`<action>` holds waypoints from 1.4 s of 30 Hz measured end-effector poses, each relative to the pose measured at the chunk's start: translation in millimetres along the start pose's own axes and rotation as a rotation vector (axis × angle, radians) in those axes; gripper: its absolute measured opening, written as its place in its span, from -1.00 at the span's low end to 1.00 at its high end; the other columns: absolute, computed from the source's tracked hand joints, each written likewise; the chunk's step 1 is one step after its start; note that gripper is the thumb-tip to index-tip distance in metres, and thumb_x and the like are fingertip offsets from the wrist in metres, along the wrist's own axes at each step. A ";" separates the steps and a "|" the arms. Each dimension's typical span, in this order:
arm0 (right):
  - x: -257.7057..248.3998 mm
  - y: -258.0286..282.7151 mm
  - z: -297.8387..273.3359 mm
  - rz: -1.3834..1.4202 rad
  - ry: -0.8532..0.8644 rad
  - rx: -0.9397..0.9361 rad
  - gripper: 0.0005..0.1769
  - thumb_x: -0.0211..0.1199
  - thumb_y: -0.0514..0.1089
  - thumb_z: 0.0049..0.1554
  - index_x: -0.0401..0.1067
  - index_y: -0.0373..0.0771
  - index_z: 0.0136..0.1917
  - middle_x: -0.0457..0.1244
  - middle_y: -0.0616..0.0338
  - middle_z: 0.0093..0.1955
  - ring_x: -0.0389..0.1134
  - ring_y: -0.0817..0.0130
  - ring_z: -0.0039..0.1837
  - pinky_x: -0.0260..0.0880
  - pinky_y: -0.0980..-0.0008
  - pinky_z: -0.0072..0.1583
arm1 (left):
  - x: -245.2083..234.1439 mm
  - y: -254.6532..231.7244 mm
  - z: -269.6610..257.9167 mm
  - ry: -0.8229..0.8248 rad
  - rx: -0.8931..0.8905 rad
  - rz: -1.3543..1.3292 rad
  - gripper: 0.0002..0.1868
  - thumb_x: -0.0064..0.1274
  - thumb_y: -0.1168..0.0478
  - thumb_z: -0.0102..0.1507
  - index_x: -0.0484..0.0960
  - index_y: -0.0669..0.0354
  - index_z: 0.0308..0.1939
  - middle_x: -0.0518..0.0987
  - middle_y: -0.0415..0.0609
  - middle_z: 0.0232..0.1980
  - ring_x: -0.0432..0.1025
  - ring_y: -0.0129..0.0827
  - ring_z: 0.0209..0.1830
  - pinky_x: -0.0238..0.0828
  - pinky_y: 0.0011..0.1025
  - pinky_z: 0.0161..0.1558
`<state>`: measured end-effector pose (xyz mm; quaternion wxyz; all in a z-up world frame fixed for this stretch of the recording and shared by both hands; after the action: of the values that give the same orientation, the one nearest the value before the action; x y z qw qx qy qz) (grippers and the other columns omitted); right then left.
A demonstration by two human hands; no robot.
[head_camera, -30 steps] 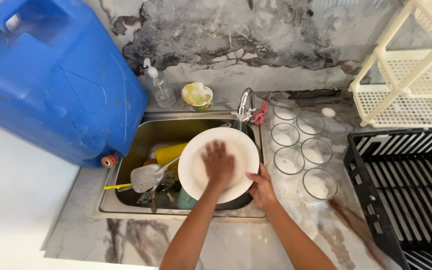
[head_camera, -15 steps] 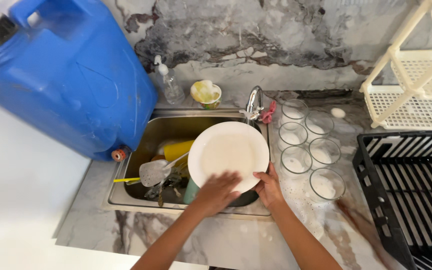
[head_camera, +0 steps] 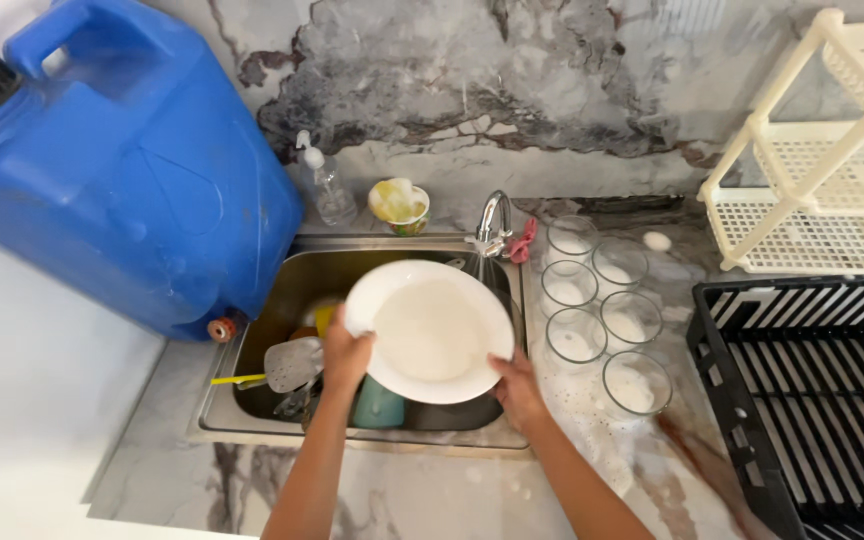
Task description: The person washes plates, glasses, and a water bottle by hand in a sink using a sponge and rinsing them with water from a tap.
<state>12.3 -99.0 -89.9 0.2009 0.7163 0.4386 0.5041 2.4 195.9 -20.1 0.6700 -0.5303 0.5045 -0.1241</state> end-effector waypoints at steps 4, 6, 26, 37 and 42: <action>2.6 -3.5 -0.8 -0.073 0.087 0.001 -0.32 0.15 -0.23 0.13 0.03 -0.21 0.48 0.26 -0.20 0.12 0.39 -0.03 0.05 0.53 0.03 -0.08 | -46.9 -83.0 -37.0 -0.106 0.203 0.116 -0.27 -0.03 0.28 0.05 0.34 0.09 0.35 0.48 0.28 0.17 0.39 0.19 0.15 0.32 0.05 0.13; 6.2 -2.5 -1.9 -0.010 0.125 -0.003 -0.35 0.00 -0.25 0.20 -0.09 -0.36 0.50 0.12 -0.44 0.31 0.28 -0.26 0.23 0.47 -0.14 0.00 | -63.2 -139.0 -64.5 -0.164 0.365 0.233 -0.28 -0.09 0.31 0.08 0.31 0.16 0.38 0.47 0.39 0.15 0.42 0.33 0.02 0.36 0.15 -0.01; -6.1 6.7 -8.3 0.321 0.059 0.341 -0.47 0.22 -0.02 -0.01 0.36 -0.29 0.20 0.31 -0.10 0.17 0.37 -0.03 0.14 0.41 -0.09 0.14 | 18.0 -17.7 -79.6 0.010 -0.070 -0.588 -0.21 0.15 0.33 0.09 0.25 0.16 0.41 0.26 0.26 0.40 0.15 0.05 0.40 0.14 -0.06 0.32; 5.7 6.5 -12.3 0.252 0.049 0.406 -0.44 0.16 -0.13 -0.02 0.32 -0.38 0.24 0.27 -0.19 0.21 0.33 -0.04 0.22 0.30 -0.07 0.27 | 77.0 70.8 -81.3 0.511 -0.662 -1.195 -0.52 0.06 0.12 0.09 0.50 0.33 0.01 0.59 0.32 -0.06 0.55 0.13 -0.21 0.55 0.14 -0.32; 13.7 -0.5 -5.3 0.194 0.050 0.412 -0.47 0.24 -0.21 -0.05 0.31 -0.41 0.20 0.29 -0.15 0.16 0.37 0.00 0.14 0.38 -0.02 0.20 | 85.5 88.2 -74.1 0.432 -0.651 -1.188 -0.41 0.12 0.15 0.03 0.38 0.33 0.10 0.50 0.19 -0.02 0.49 0.03 -0.09 0.54 0.03 -0.18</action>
<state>8.8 -88.2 -80.7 -0.0098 0.7683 0.4663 0.4384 -50.6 128.5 -135.2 0.1817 -0.8524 0.2631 -0.4137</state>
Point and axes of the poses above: each hand's wrist, its own z-axis towards the middle knuckle, its own x-axis out of the palm, y = z × x, the point moved 7 cm from there along z, towards the middle knuckle
